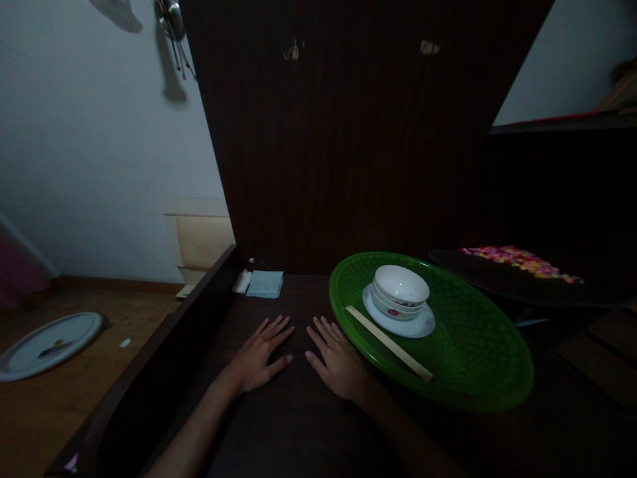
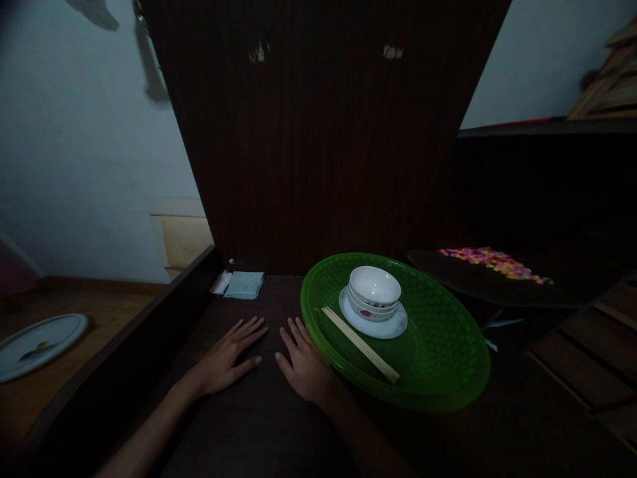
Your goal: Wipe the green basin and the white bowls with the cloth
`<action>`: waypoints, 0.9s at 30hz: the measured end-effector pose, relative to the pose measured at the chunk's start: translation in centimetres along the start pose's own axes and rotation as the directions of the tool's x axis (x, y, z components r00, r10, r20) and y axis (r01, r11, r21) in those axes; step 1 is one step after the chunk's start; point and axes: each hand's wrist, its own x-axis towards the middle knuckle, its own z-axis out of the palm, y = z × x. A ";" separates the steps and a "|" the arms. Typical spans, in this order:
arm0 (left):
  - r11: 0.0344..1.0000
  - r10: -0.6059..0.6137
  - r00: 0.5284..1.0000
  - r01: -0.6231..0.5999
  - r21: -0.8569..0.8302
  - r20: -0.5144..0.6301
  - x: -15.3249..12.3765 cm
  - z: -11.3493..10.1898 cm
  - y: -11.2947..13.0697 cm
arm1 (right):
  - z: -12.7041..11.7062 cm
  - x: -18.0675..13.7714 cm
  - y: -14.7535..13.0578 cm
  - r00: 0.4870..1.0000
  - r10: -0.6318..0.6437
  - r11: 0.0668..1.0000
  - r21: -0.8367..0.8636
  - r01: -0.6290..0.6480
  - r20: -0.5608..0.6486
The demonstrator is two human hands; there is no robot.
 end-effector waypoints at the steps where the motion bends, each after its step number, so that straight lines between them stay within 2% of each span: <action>1: 1.000 -0.007 1.000 0.007 0.001 0.003 0.0 0.0 0.1 | 0.0 0.0 0.0 1.000 -0.002 1.000 -0.001 0.002 -0.001; 9: 0.999 -0.051 0.999 0.052 -0.006 0.017 0.2 -0.2 0.4 | -0.3 -0.1 -0.2 1.000 0.001 1.000 0.004 -0.001 0.010; 15: 0.998 -0.060 0.998 0.060 -0.025 0.009 0.2 -0.2 0.4 | -0.2 -0.3 -0.4 0.999 -0.026 0.998 0.055 0.028 -0.039; 19: 0.997 -0.053 0.998 0.052 -0.054 -0.023 0.1 -0.2 0.4 | -0.5 -1.8 -2.4 1.000 -0.017 0.975 0.223 0.019 -0.010; 22: 0.996 -0.043 0.998 0.039 -0.079 -0.046 0.1 -0.2 0.4 | -1.3 -4.0 -4.4 0.995 -0.075 0.920 0.389 0.044 0.066; 25: 0.992 -0.061 0.995 0.051 -0.114 -0.083 0.1 -0.2 0.6 | -3.1 -6.3 -5.8 0.970 -0.186 0.859 0.505 0.083 0.157; 27: 0.985 -0.088 0.987 0.066 -0.157 -0.137 0.1 -0.3 1.2 | -5.2 -7.7 -6.0 0.953 -0.224 0.828 0.555 0.075 0.206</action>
